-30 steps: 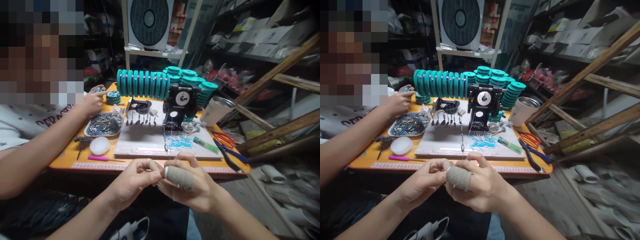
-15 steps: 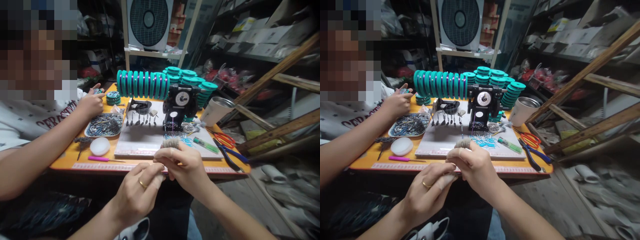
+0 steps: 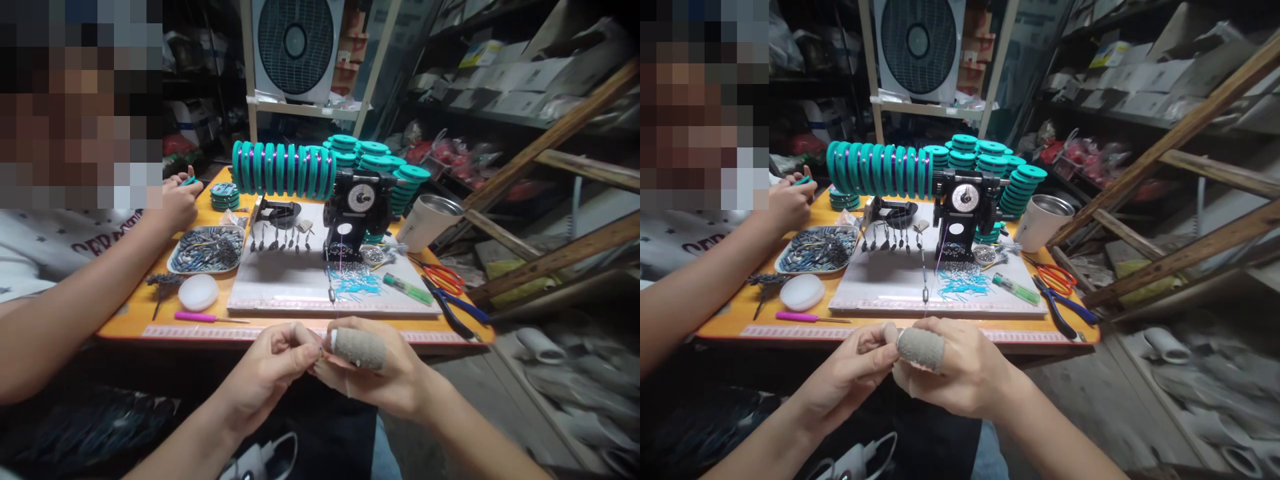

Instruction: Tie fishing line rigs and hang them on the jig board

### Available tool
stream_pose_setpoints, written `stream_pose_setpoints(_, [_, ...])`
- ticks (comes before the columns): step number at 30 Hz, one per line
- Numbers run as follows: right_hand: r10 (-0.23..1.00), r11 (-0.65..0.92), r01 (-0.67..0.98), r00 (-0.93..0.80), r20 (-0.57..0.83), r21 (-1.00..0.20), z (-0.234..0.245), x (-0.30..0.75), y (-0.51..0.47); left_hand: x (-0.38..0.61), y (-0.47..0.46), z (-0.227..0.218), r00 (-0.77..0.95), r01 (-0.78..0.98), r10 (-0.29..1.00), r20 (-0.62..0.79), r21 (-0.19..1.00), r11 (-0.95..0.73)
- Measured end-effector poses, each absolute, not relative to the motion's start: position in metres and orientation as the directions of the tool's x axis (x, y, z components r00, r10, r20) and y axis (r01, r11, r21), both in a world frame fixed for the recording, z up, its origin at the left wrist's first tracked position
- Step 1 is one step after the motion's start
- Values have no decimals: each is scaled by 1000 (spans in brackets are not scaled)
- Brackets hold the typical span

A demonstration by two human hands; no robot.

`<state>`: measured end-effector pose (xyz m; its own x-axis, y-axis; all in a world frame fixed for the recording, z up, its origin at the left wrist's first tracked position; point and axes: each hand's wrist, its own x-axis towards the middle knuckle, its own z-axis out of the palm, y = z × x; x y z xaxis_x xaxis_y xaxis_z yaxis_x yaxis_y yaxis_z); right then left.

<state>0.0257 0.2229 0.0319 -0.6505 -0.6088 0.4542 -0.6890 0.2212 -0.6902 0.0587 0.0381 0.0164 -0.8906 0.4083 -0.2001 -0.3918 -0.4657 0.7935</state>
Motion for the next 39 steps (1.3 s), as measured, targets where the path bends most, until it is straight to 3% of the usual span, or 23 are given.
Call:
stream_pose_setpoints(3, [-612,197,-710,-628,481,-676,34,26,223,60,40,18,-952,-177,296,-80,932,-316])
stream_pose_setpoints(5, [-557,207,-722,-641,528,-660,39,25,221,63,41,17,-977,177,120,176,984,-5])
stream_pose_setpoints(7, [-495,229,-745,-644,584,-627,43,22,216,65,43,14,-858,489,31,513,797,354])
stream_pose_setpoints(9, [-475,253,-759,-638,606,-601,46,17,210,67,44,9,-664,644,85,743,510,570])
stream_pose_setpoints(12, [-477,286,-771,-629,613,-569,45,10,203,66,42,7,-449,752,282,848,187,633])
stream_pose_setpoints(13, [-483,285,-781,-618,620,-556,43,9,202,66,41,7,-442,773,317,839,177,609])
stream_pose_setpoints(14, [-483,285,-792,-605,633,-540,42,9,203,65,39,9,-485,781,317,815,242,575])
stream_pose_setpoints(16, [-470,270,-809,-584,662,-522,40,11,208,64,36,13,-717,680,234,657,583,445])
stream_pose_setpoints(18, [-500,222,-833,-543,674,-507,40,16,215,63,33,16,-927,358,186,326,917,177])
stream_pose_setpoints(19, [-542,195,-837,-527,655,-512,40,19,218,63,33,17,-966,168,204,160,985,23])
stream_pose_setpoints(22, [-677,185,-792,-532,508,-581,41,24,223,61,33,17,-938,-236,321,-131,919,-315])
stream_pose_setpoints(25, [-669,217,-730,-595,446,-647,37,27,223,60,35,15,-899,-373,382,-213,829,-417])
stream_pose_setpoints(28, [-628,162,-758,-573,526,-632,34,26,223,63,37,14,-932,-256,335,-138,904,-342])
stream_pose_setpoints(30, [-591,146,-803,-540,600,-578,35,24,222,65,39,11,-978,36,200,61,992,-122])
stream_pose_setpoints(32, [-532,183,-820,-547,646,-543,38,22,218,68,41,8,-912,409,76,403,883,231])
stream_pose_setpoints(34, [-482,230,-795,-594,644,-561,41,18,212,70,42,4,-722,620,92,685,583,526])
stream_pose_setpoints(37, [-463,295,-763,-640,613,-574,41,13,203,70,42,2,-508,719,279,815,223,658])
stream_pose_setpoints(39, [-475,311,-779,-623,621,-545,38,11,202,69,40,3,-505,759,340,793,221,613])
